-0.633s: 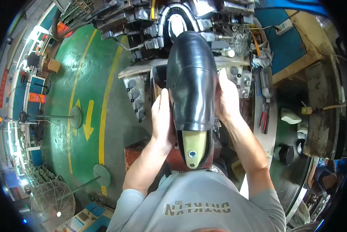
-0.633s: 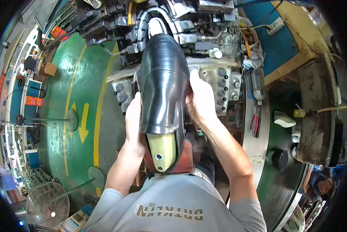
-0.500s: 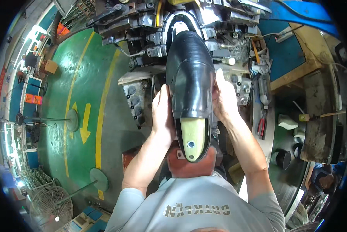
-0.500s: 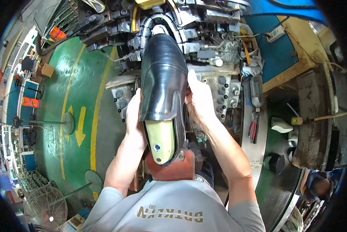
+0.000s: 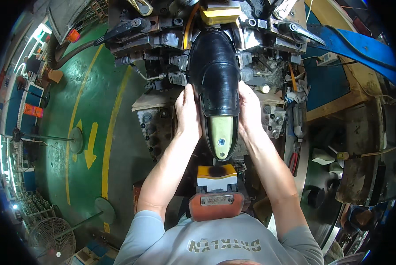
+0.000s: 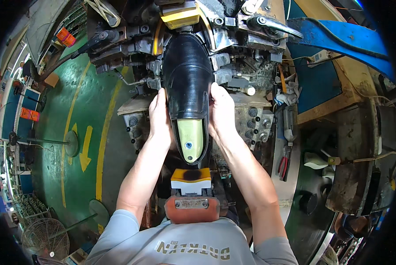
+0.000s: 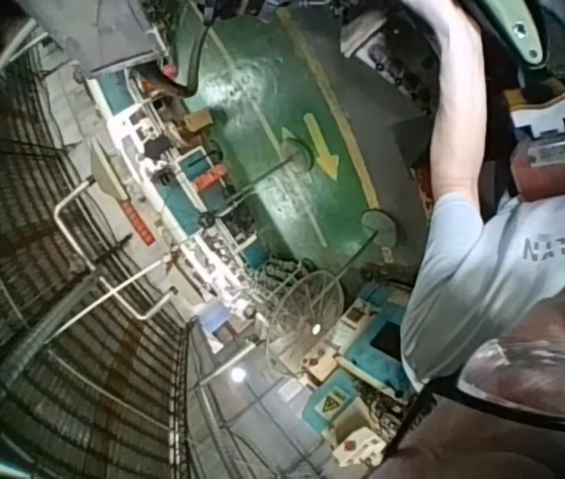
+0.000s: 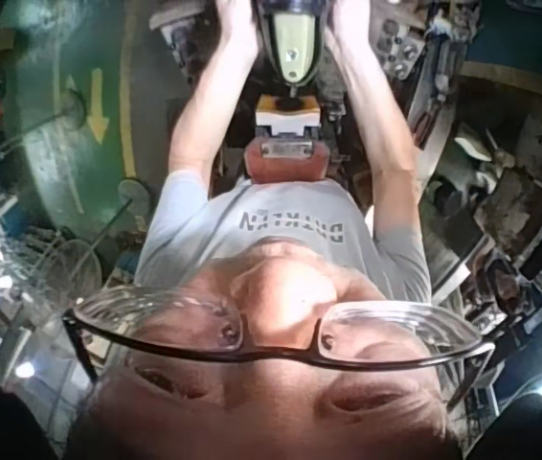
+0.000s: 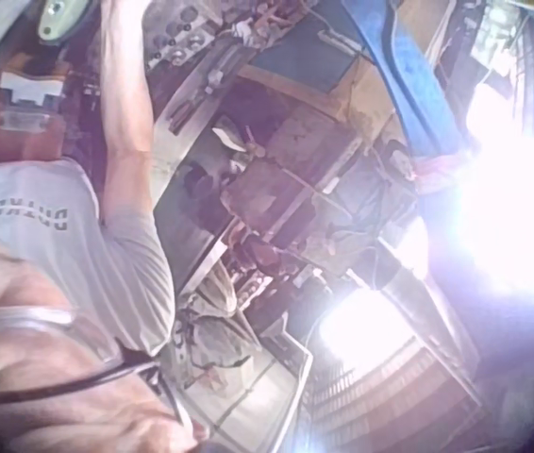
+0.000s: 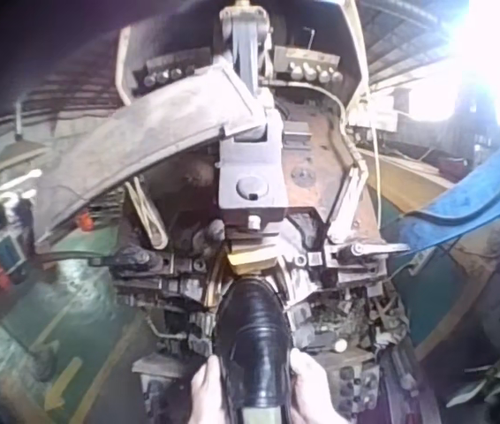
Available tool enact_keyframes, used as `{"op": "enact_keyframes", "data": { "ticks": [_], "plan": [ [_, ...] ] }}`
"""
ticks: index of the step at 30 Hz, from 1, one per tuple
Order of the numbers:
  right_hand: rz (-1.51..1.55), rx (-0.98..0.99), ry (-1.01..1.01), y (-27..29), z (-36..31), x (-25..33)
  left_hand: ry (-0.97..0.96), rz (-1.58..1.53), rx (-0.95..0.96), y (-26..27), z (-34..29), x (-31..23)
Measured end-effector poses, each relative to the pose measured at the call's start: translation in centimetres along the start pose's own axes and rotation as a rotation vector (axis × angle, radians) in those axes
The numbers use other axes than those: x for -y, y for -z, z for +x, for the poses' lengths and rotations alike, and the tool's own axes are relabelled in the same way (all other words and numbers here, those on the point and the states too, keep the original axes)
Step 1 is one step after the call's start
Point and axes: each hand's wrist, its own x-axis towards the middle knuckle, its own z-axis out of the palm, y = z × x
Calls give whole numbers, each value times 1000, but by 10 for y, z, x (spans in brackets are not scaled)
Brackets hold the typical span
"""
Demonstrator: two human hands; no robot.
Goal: The person repeatedly picks up black leather shoes from a conveyor belt, inserts a green shoe last into each shoe, and places the shoe into a machine to secure the sole. After processing, the person removes the shoe from the machine and returns it to the conveyor belt. This cycle is performed multiple times throughout the video.
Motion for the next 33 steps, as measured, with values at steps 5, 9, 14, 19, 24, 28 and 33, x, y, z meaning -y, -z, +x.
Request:
{"op": "enact_keyframes", "data": {
  "ticks": [5, 9, 14, 19, 24, 28, 33],
  "plan": [
    [-2, -2, 18, -1, 0, -2, -1, -2, 31, 3, 2, 0],
    [19, 30, -6, 5, 2, -3, 5, -2, 29, 4, 3, 1],
    [100, 60, -95, 5, 5, -3, 75, -80, -2, 2, 6, 4],
    [100, 61, -100, 7, 8, -8, 47, -95, -20, 7, 9, 10],
    [-3, -18, -57, 4, 5, -9, -1, -103, -58, 21, 18, 24],
    [-110, -92, -30, -1, 8, -11, -3, -75, -95, 17, 20, 21],
    [-265, -59, 24, 0, 13, -13, -21, 70, -120, 15, 17, 22]
  ]
}}
